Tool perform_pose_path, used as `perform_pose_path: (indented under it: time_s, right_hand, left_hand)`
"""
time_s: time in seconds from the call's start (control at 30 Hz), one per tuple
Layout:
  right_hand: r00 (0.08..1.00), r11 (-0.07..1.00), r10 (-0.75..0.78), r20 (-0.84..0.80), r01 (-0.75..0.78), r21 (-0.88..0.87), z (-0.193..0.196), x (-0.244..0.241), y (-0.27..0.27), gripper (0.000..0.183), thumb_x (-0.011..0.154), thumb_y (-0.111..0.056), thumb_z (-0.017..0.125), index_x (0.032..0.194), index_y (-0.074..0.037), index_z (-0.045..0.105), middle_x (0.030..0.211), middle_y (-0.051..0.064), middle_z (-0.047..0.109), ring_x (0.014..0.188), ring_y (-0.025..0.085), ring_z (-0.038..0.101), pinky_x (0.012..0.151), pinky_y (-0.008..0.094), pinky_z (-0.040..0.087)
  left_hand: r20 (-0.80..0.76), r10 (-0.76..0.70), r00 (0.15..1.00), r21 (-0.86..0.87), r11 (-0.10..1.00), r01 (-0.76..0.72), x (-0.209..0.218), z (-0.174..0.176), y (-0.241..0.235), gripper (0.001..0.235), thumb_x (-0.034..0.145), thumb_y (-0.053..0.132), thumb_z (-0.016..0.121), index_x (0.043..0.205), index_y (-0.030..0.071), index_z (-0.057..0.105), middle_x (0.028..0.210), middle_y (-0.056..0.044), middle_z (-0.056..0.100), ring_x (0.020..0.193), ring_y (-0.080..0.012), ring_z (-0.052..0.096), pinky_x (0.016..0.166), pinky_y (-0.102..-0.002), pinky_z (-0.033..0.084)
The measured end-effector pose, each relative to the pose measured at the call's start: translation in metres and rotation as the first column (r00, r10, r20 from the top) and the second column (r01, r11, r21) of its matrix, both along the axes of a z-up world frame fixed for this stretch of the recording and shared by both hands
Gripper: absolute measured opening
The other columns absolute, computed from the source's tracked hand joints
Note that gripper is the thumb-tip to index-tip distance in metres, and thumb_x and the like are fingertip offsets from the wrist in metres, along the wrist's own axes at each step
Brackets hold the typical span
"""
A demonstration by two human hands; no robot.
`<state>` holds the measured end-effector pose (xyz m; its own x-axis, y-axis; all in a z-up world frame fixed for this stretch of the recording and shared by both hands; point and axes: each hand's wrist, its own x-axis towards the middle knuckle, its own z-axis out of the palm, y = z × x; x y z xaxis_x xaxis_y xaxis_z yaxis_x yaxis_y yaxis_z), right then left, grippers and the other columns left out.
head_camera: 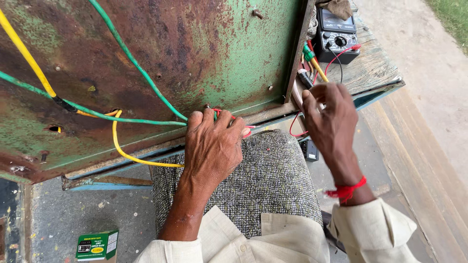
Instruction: The person connects wires to a metal electrical panel, using pliers to strip insulation and bend the ends of the wires before attaching them to terminals.
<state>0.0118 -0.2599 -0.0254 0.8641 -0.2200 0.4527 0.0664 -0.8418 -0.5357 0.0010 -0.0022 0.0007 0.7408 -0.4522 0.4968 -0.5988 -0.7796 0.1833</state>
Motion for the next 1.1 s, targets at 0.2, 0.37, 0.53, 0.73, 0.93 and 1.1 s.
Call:
perform_pose_path:
  time_s: [0.2, 0.37, 0.53, 0.73, 0.93, 1.1]
  right_hand:
    - [0.992, 0.901, 0.055, -0.115, -0.099, -0.422, -0.004, 0.044, -0.022, 0.057, 0.083, -0.045, 0.080, 0.114, 0.002, 0.071, 0.092, 0.022, 0.064, 0.084, 0.039, 0.064, 0.067, 0.050, 0.052]
    - [0.804, 0.983, 0.102, -0.586, 0.007, 0.181, 0.001, 0.061, -0.048, 0.052, 0.091, -0.043, 0.073, 0.115, 0.003, 0.077, 0.092, 0.022, 0.067, 0.074, 0.038, 0.065, 0.069, 0.050, 0.046]
    - [0.821, 0.125, 0.562, -0.101, 0.036, 0.991, -0.015, 0.036, -0.073, 0.041, 0.098, -0.023, 0.062, 0.130, 0.002, 0.058, 0.102, 0.018, 0.070, 0.079, 0.025, 0.067, 0.069, 0.035, 0.054]
    - [0.707, -0.338, 0.688, 0.163, 0.113, 0.934, -0.033, -0.029, -0.049, 0.051, 0.092, 0.002, 0.055, 0.142, 0.002, 0.047, 0.120, 0.023, 0.064, 0.098, 0.033, 0.068, 0.086, 0.042, 0.059]
    - [0.622, -0.278, 0.781, 0.058, 0.263, 0.924, -0.032, -0.029, -0.026, 0.059, 0.082, -0.004, 0.053, 0.140, 0.010, 0.046, 0.128, 0.033, 0.061, 0.112, 0.042, 0.068, 0.073, 0.040, 0.062]
    - [0.624, -0.024, 0.768, -0.143, 0.251, 0.968, -0.029, -0.025, -0.019, 0.061, 0.084, -0.004, 0.052, 0.143, 0.013, 0.045, 0.126, 0.033, 0.062, 0.110, 0.038, 0.067, 0.072, 0.040, 0.061]
  left_hand:
    - [0.007, -0.023, 1.000, -0.074, 0.997, 0.024, -0.002, 0.002, -0.003, 0.009, 0.082, 0.019, 0.071, 0.086, 0.011, 0.068, 0.094, -0.008, 0.061, 0.093, -0.0316, 0.056, 0.080, -0.047, 0.038]
    - [0.017, -0.051, 0.999, -0.125, 0.991, 0.053, -0.003, 0.001, -0.002, 0.007, 0.084, 0.013, 0.068, 0.091, 0.011, 0.069, 0.093, -0.007, 0.066, 0.095, -0.0291, 0.059, 0.082, -0.045, 0.039]
    - [0.022, -0.067, 0.998, -0.180, 0.981, 0.070, -0.001, -0.004, 0.000, 0.029, 0.085, 0.007, 0.066, 0.112, 0.009, 0.074, 0.090, -0.005, 0.072, 0.093, -0.0264, 0.061, 0.082, -0.045, 0.038]
    - [0.003, -0.093, 0.996, -0.202, 0.975, 0.092, 0.000, -0.002, -0.001, 0.031, 0.086, 0.009, 0.069, 0.116, 0.009, 0.074, 0.089, -0.005, 0.071, 0.089, -0.0255, 0.061, 0.082, -0.045, 0.038]
    - [-0.033, -0.102, 0.994, -0.229, 0.969, 0.092, -0.003, 0.003, 0.001, 0.024, 0.078, 0.007, 0.070, 0.102, 0.010, 0.074, 0.088, -0.005, 0.069, 0.090, -0.0257, 0.062, 0.081, -0.046, 0.037]
    - [-0.043, -0.114, 0.993, -0.258, 0.961, 0.099, -0.004, 0.006, 0.001, 0.027, 0.079, 0.006, 0.070, 0.106, 0.009, 0.073, 0.086, -0.005, 0.070, 0.088, -0.0253, 0.061, 0.084, -0.046, 0.037]
